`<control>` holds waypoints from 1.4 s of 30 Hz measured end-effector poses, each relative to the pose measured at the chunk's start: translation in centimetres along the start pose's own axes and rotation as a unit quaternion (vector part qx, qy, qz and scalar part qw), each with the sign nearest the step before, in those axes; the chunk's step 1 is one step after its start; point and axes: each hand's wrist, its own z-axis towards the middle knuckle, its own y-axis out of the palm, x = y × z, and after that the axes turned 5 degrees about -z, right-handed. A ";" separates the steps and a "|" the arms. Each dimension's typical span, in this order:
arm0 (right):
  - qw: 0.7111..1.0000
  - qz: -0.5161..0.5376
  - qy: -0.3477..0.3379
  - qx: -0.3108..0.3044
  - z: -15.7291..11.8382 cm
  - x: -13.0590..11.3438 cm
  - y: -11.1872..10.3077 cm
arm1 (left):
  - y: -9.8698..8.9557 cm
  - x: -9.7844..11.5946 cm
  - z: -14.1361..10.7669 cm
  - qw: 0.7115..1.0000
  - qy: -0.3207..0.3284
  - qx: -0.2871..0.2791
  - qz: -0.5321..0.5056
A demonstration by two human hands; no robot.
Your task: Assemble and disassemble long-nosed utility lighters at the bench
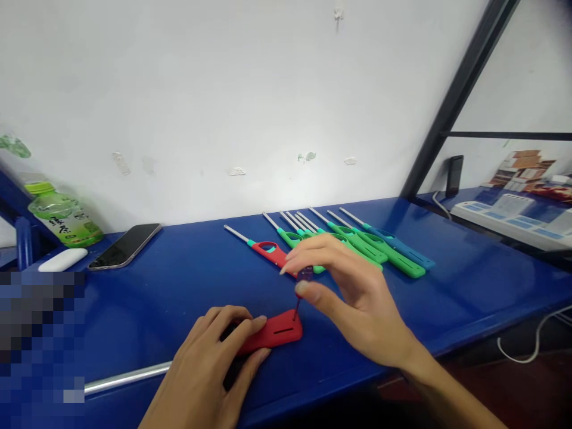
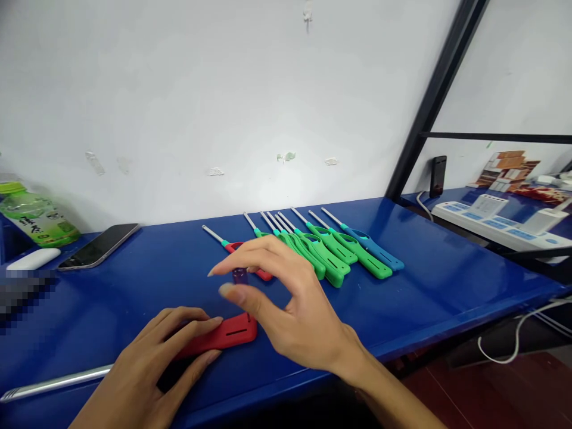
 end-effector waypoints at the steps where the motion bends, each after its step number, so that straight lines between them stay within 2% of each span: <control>1: 1.000 -0.004 -0.003 0.017 0.0 0.0 0.0 | 0.0 0.0 0.0 1.000 0.000 0.000 0.001; 4: 0.999 -0.003 0.010 0.047 0.0 0.2 -0.1 | -0.1 -0.1 0.0 1.000 -0.002 -0.003 0.003; 8: 0.999 0.011 0.027 0.022 -0.1 0.1 -0.3 | -0.1 -0.1 -0.1 1.000 -0.015 0.000 0.001; 13: 1.000 0.012 0.011 0.005 0.1 0.0 -0.5 | 0.0 0.0 0.0 1.000 -0.018 -0.008 0.001; 18: 0.999 0.013 0.004 -0.038 0.0 0.0 -0.5 | -0.1 0.0 0.1 1.000 -0.017 -0.012 0.005; 23: 0.999 0.016 -0.013 -0.025 -0.1 0.2 -0.5 | -0.2 0.3 0.1 1.000 -0.014 -0.005 0.000; 28: 0.999 0.013 -0.001 -0.051 -0.1 0.2 -0.5 | -0.2 0.4 0.1 1.000 -0.007 0.010 -0.005; 33: 1.000 0.010 -0.015 -0.022 -0.1 0.1 -0.5 | -0.2 0.5 0.2 1.000 -0.013 0.008 -0.005; 38: 0.999 0.016 -0.009 -0.039 0.0 0.0 -0.4 | -0.2 0.4 0.3 1.000 -0.009 0.008 -0.004; 42: 1.000 0.023 0.002 -0.019 0.0 0.0 -0.6 | -0.2 0.3 0.3 1.000 -0.016 0.002 -0.002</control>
